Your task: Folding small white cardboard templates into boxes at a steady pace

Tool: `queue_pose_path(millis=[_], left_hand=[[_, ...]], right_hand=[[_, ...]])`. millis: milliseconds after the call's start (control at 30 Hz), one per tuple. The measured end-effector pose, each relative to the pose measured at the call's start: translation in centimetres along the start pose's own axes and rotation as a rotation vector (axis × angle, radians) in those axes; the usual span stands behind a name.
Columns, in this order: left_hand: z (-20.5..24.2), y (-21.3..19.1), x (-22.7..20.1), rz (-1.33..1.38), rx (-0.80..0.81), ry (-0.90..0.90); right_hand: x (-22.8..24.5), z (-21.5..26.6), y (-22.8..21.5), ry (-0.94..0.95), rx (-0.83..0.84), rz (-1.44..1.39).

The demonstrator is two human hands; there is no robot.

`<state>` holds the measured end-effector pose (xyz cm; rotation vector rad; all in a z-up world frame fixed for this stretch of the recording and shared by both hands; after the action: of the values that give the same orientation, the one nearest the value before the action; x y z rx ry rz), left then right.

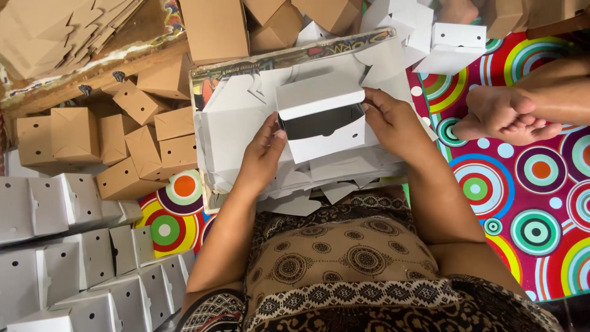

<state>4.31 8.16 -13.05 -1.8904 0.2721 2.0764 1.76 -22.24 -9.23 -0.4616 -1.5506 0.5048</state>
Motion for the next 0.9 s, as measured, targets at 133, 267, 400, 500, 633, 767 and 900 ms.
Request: queue_pose_path(millis=[133, 267, 400, 500, 633, 767, 900], left_hand=[[-0.4, -0.2, -1.6, 0.052, -0.053, 0.016], [-1.0, -0.5, 1.3, 0.173, -0.032, 0.028], [-0.7, -0.4, 1.0, 0.125, -0.077, 0.029], [-0.9, -1.6, 2.1, 0.096, -0.124, 0.007], [-0.5, -1.2, -0.3, -0.036, -0.223, 0.001], [-0.7, -1.4, 0.5, -0.12, -0.224, 0.034], [-0.5, 0.3, -2.0, -0.295, -0.246, 0.049]], right_hand=[[0.4, -0.8, 0.8, -0.046, 0.101, -0.23], [-0.2, -0.6, 1.2, -0.036, 0.248, -0.4], [-2.1, -0.6, 2.3, 0.011, 0.243, -0.468], [-2.1, -0.2, 2.4, 0.02, 0.223, -0.446], [0.1, 0.2, 1.1, 0.088, 0.103, -0.154], [3.2, 0.7, 0.7, 0.124, 0.062, 0.047], [1.5, -0.1, 3.0, 0.112, 0.041, 0.049]])
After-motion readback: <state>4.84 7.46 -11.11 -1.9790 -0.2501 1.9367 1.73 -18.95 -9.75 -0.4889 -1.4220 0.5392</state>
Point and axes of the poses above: each hand's wrist, its own z-axis away from the middle knuckle, its own y-axis out of the palm, x = y × z, the point moved 1 cm from there along -z, towards the middle knuckle, and after that the axes turned 6 degrees about z, right-handed, at the moved point
